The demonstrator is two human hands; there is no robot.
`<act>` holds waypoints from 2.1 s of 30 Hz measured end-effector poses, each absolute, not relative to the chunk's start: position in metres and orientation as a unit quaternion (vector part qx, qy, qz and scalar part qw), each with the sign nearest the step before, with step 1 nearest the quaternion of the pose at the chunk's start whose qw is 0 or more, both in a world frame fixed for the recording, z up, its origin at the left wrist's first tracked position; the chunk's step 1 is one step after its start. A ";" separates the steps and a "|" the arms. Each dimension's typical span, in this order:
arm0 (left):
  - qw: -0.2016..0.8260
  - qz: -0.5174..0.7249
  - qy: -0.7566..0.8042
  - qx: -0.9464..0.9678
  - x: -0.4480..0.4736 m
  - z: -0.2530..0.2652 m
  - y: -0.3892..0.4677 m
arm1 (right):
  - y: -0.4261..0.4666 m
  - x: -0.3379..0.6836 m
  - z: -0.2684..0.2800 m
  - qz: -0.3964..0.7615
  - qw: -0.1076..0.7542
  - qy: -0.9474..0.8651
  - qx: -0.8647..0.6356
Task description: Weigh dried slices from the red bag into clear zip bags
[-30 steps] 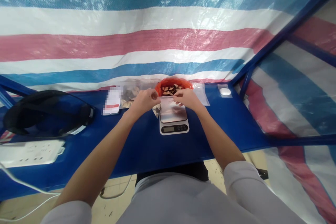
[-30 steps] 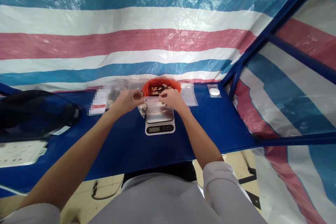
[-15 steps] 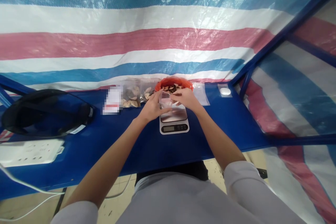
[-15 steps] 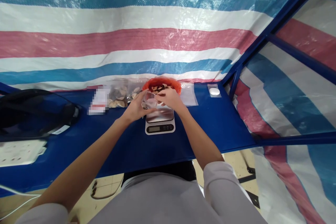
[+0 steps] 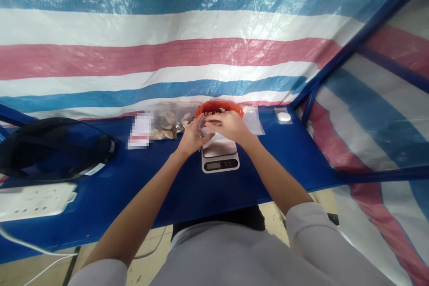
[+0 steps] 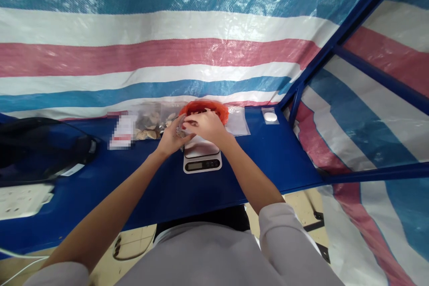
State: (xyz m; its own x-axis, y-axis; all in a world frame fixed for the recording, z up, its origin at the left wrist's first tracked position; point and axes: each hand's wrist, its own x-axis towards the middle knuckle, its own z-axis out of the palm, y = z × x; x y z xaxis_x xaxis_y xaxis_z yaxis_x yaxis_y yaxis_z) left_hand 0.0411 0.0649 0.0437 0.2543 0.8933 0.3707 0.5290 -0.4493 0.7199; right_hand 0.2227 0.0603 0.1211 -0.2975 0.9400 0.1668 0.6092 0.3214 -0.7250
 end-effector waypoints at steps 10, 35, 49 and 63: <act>0.250 0.374 0.490 0.747 0.032 0.038 0.067 | 0.080 0.205 0.099 0.135 0.214 -0.843 -0.476; 0.490 0.417 0.469 0.605 0.006 0.067 0.086 | 0.102 0.269 0.088 0.450 0.486 -0.631 -0.404; 0.345 0.407 0.502 0.681 0.014 0.093 0.123 | 0.127 0.266 0.067 0.570 0.554 -0.432 -0.427; 0.387 0.407 0.495 0.663 0.009 0.105 0.152 | 0.147 0.261 0.045 0.509 0.518 -0.468 -0.503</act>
State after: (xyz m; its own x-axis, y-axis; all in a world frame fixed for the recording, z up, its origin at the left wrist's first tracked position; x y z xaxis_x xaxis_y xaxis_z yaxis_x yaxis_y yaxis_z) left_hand 0.0085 0.1520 0.1049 0.1787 0.9716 0.1554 0.3421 -0.2094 0.9161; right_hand 0.2607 0.1469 0.0451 0.0439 0.9987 -0.0264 -0.0555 -0.0239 -0.9982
